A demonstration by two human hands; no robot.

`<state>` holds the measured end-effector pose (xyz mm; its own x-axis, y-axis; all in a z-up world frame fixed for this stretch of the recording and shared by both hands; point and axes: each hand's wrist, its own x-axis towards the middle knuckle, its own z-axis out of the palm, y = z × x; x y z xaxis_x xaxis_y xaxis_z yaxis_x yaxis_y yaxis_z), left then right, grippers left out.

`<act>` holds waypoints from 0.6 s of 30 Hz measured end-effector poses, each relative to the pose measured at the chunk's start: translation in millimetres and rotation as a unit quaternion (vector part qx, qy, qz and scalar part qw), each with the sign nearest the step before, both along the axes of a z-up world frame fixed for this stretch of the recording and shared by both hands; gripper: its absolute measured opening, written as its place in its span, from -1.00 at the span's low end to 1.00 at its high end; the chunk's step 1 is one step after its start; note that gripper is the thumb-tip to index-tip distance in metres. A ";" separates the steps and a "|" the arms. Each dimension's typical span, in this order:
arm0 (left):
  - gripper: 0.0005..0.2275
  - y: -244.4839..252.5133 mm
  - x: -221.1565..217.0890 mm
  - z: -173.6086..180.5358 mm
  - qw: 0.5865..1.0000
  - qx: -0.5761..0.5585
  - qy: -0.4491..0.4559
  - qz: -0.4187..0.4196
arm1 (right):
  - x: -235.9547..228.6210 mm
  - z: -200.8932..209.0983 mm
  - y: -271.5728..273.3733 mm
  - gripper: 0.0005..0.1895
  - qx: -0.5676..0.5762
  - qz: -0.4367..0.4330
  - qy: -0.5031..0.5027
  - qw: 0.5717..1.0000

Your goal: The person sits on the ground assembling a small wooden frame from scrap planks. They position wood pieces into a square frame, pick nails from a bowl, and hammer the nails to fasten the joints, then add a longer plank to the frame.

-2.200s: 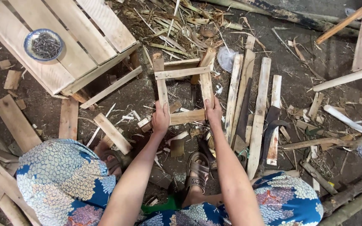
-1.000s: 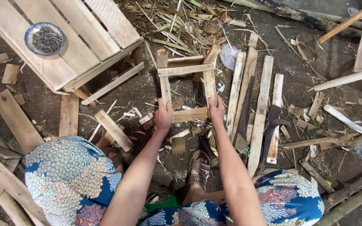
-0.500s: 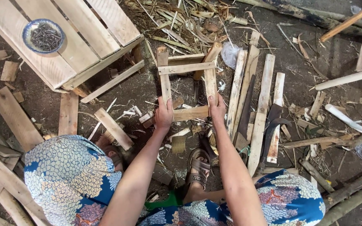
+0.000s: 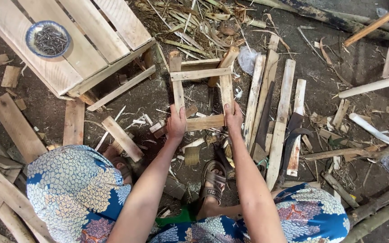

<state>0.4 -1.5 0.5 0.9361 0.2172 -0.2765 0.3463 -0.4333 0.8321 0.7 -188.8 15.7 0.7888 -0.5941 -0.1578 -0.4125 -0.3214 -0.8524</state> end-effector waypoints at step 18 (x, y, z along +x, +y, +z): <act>-0.68 1.9 1.1 -2.1 1.000 -0.002 0.019 -0.007 | -0.3 1.8 1.6 -0.51 0.008 0.001 -0.006 1.000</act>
<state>1.5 0.4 -1.6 0.9277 0.2023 -0.3136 0.3720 -0.4345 0.8203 0.3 -187.2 17.5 0.7918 -0.5900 -0.1577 -0.4020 -0.3091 -0.8619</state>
